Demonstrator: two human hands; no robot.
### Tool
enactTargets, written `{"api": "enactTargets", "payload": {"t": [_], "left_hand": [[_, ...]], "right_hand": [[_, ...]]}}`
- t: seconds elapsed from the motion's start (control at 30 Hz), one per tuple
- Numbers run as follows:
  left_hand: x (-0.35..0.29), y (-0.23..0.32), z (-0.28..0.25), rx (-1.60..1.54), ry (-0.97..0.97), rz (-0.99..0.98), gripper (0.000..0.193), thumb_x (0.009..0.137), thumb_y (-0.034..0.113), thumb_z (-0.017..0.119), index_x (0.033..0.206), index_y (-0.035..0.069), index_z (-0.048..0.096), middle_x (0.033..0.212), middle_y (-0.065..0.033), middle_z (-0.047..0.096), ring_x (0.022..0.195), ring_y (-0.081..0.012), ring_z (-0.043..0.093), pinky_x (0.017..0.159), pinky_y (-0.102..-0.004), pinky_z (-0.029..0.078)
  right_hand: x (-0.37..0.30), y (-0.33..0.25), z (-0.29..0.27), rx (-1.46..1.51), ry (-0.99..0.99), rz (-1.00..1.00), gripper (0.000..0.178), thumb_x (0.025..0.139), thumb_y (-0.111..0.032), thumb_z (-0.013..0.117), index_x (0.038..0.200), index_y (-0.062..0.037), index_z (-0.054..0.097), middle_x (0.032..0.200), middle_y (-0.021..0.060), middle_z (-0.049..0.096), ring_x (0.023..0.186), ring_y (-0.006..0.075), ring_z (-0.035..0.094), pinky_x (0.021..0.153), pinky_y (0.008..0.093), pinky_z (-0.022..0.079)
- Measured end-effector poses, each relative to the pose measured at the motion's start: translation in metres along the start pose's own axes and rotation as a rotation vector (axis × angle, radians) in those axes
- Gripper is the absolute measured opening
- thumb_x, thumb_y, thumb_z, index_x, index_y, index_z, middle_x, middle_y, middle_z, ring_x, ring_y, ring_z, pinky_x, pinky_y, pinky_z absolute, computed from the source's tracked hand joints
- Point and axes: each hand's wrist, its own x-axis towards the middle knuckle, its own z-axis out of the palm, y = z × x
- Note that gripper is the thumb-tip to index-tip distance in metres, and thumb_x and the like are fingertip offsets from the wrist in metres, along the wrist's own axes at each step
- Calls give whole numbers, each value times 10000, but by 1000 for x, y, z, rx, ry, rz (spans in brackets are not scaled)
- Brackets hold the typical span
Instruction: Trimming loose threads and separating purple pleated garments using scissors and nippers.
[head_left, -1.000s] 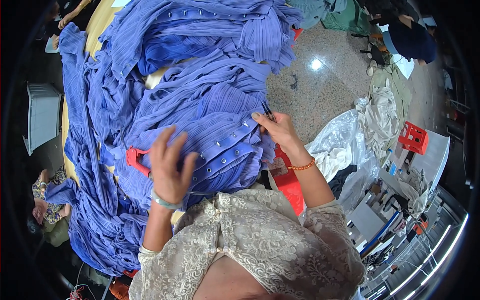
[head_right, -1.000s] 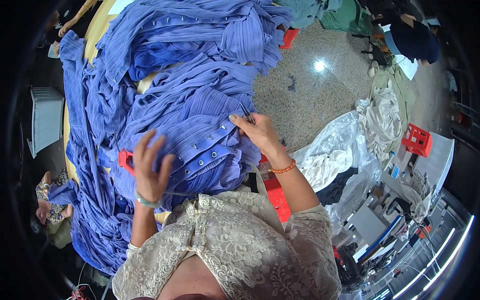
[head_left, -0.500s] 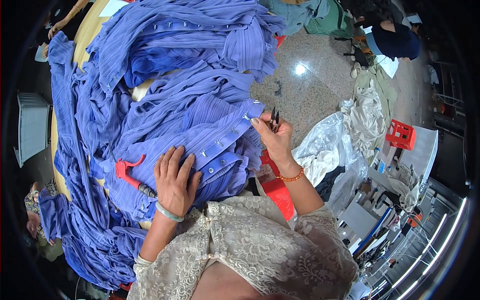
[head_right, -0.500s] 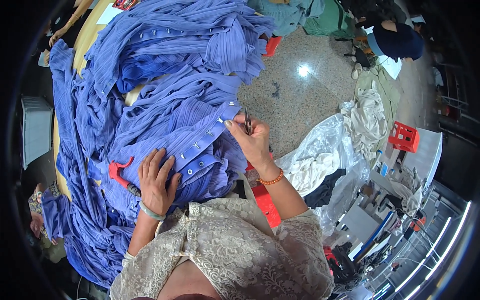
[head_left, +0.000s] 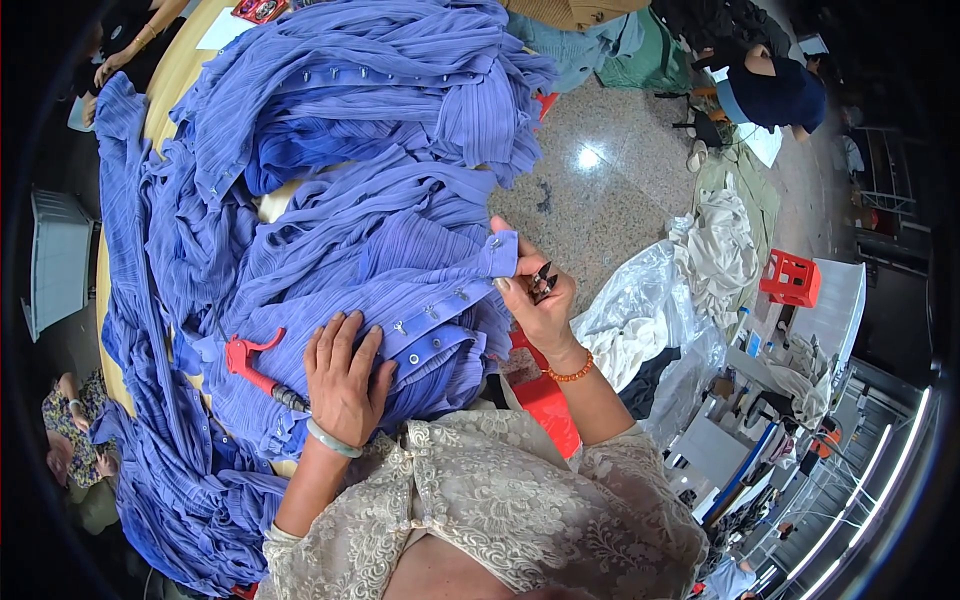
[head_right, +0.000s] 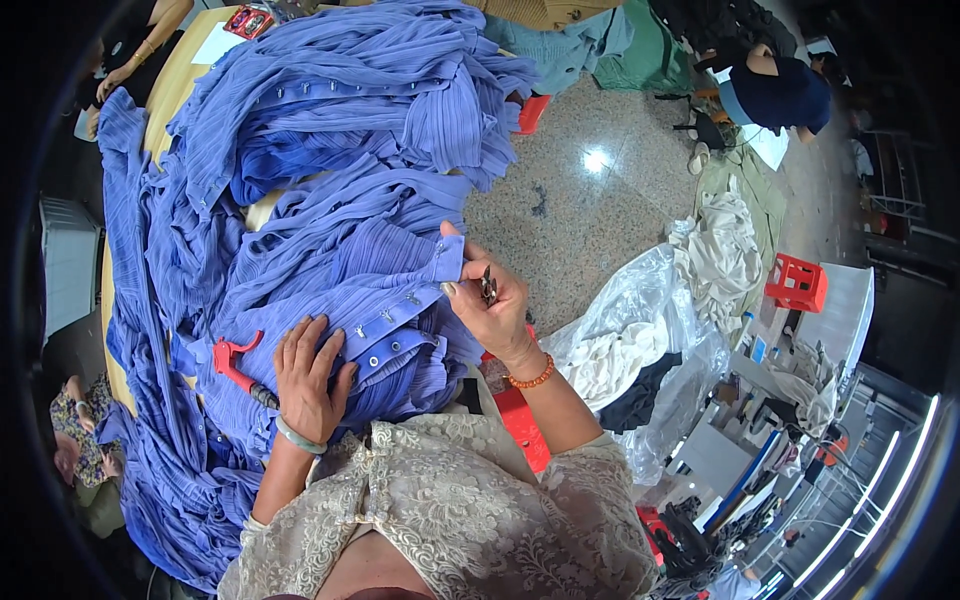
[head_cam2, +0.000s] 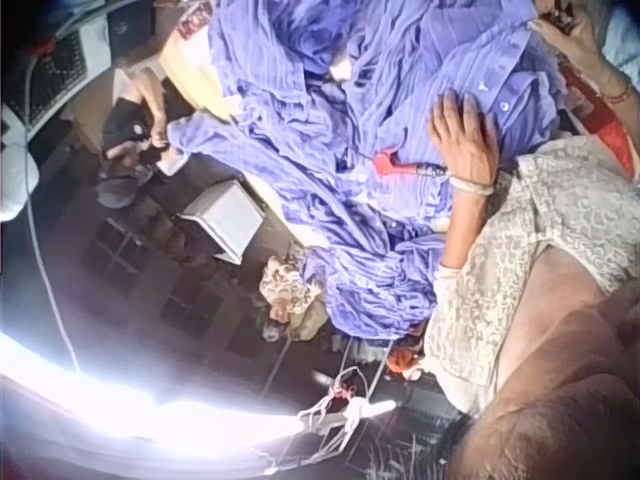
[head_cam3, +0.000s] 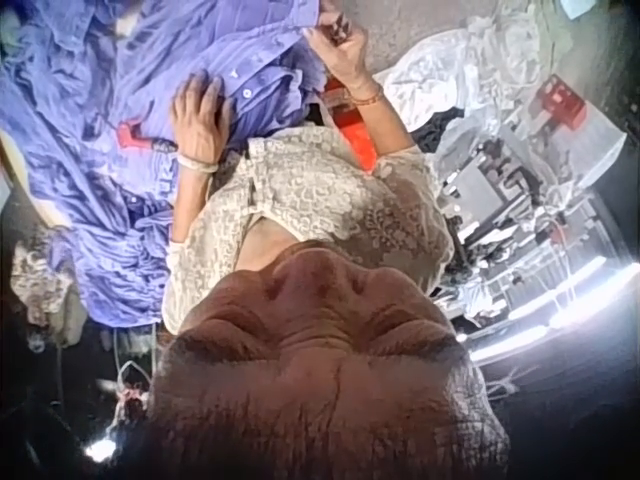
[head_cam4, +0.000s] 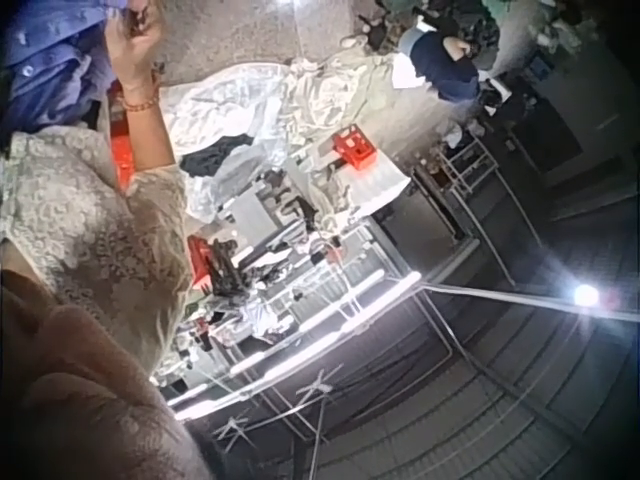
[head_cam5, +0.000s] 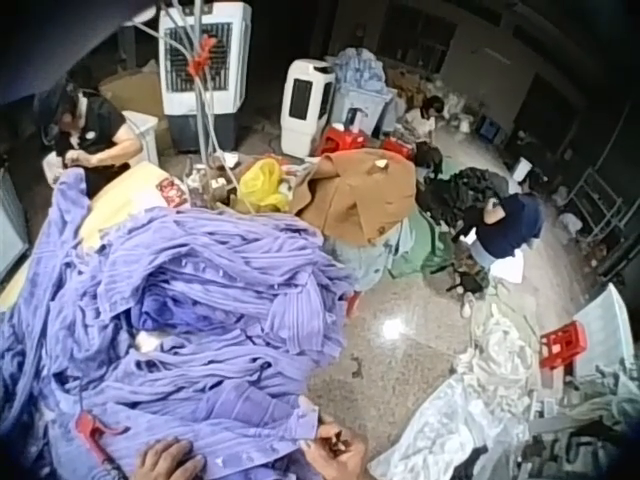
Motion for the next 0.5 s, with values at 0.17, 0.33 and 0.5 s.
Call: {"api": "enactTargets", "payload": {"t": [0.17,0.33,0.5], "left_hand": [[-3,-1,1,-9,3,-9,447,855,201,725,1266,49,637,1397,-187,549,1341,-401,474,1136,-541,320],[-4,3,-6,17,11,-13,460,856,225,740,1272,60,632,1388,-182,564,1322,-379,501,1134,-541,327],[-42,-1,-29,-31,163,-144,471,810,163,780,1249,58,647,1296,-191,592,1159,-381,562,996,-504,410]], "right_hand": [[0,-2,1,12,-2,15,89,895,7,680,930,-1,600,1442,295,536,1253,215,576,1005,320,452],[-3,5,-2,-32,84,247,95,927,-71,698,983,3,678,1254,124,667,799,29,530,689,204,418],[-3,15,-17,-75,198,551,373,1050,-338,569,907,-26,712,1053,134,752,471,-9,342,435,215,286]]}}
